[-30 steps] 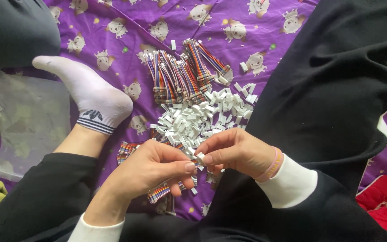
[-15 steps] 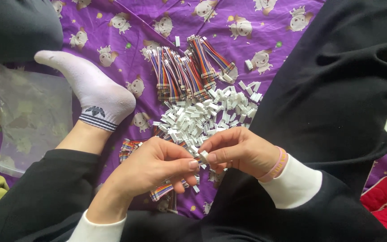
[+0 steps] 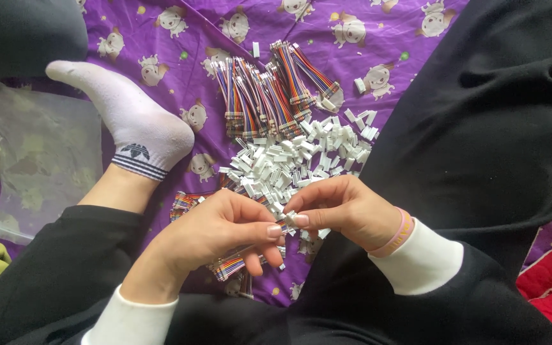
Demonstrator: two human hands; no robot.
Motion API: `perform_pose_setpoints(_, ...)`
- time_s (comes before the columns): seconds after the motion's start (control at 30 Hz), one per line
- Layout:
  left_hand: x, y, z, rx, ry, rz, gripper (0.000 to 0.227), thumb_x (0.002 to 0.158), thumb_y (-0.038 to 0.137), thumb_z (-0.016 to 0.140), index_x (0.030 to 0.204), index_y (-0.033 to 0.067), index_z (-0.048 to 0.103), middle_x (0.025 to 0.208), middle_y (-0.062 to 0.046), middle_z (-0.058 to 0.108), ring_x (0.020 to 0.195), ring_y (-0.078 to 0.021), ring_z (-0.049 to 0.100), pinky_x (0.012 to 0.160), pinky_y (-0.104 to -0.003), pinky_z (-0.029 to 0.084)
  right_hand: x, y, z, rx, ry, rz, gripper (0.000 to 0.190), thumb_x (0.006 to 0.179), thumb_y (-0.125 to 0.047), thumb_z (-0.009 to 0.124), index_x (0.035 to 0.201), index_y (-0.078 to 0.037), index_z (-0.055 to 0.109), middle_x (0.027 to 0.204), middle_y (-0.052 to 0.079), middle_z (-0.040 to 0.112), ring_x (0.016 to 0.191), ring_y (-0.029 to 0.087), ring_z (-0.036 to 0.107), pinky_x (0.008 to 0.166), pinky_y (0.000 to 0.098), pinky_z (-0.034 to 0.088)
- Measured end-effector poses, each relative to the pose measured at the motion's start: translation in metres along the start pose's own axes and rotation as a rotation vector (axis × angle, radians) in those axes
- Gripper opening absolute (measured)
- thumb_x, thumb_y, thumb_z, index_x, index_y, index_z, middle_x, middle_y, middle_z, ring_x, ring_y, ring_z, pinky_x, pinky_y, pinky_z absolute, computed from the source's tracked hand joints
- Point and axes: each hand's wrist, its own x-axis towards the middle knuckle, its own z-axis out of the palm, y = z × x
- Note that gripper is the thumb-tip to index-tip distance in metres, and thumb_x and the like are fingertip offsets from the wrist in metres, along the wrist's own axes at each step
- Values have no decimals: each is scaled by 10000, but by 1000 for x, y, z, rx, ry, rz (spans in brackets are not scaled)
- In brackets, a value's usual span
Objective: Manually attaching white plastic connectors to the ends of multi-colored ribbon cables.
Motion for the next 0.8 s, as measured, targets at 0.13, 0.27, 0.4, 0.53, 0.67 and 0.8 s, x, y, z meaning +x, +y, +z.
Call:
perform_pose_setpoints(0.13,3,-2,-1,2,11,14,215,780,62,649,858,-128,713,621,-232,703,468,-212,680,434,-244,540,0,0,3,0,13,-8,228,651,62,756,869,108,707,675,187,644,610,199,608,505,320,556)
perform_pose_setpoints(0.27,0,6,5,141,103,-14,193,786,55,626,854,-91,731,633,-203,716,475,-195,687,452,-237,540,-1,-2,5,58,30,34,215,673,61,741,869,126,683,623,182,605,515,189,567,421,298,501)
perform_pose_setpoints(0.4,1,1,1,58,82,7,200,791,72,632,858,-96,717,632,-204,710,488,-197,685,467,-228,535,0,-5,8,-36,18,-31,205,670,68,743,863,114,695,631,185,624,547,187,577,451,309,520)
perform_pose_setpoints(0.53,1,2,3,101,69,9,191,794,68,630,857,-88,720,641,-198,719,491,-192,692,463,-218,532,0,-1,7,-42,16,-38,195,670,66,746,854,104,695,627,176,623,544,178,568,450,299,509)
perform_pose_setpoints(0.67,-4,12,11,234,175,-55,185,774,58,623,862,-59,737,641,-161,722,507,-172,692,506,-237,542,3,-2,10,-6,32,18,188,672,64,738,842,121,681,602,188,617,464,149,519,383,248,429)
perform_pose_setpoints(0.8,-1,9,13,216,243,-49,190,790,83,606,839,-51,731,620,-149,716,499,-164,689,493,-231,535,4,-1,8,-37,76,-19,180,681,63,734,845,111,677,605,185,624,463,138,513,381,235,411)
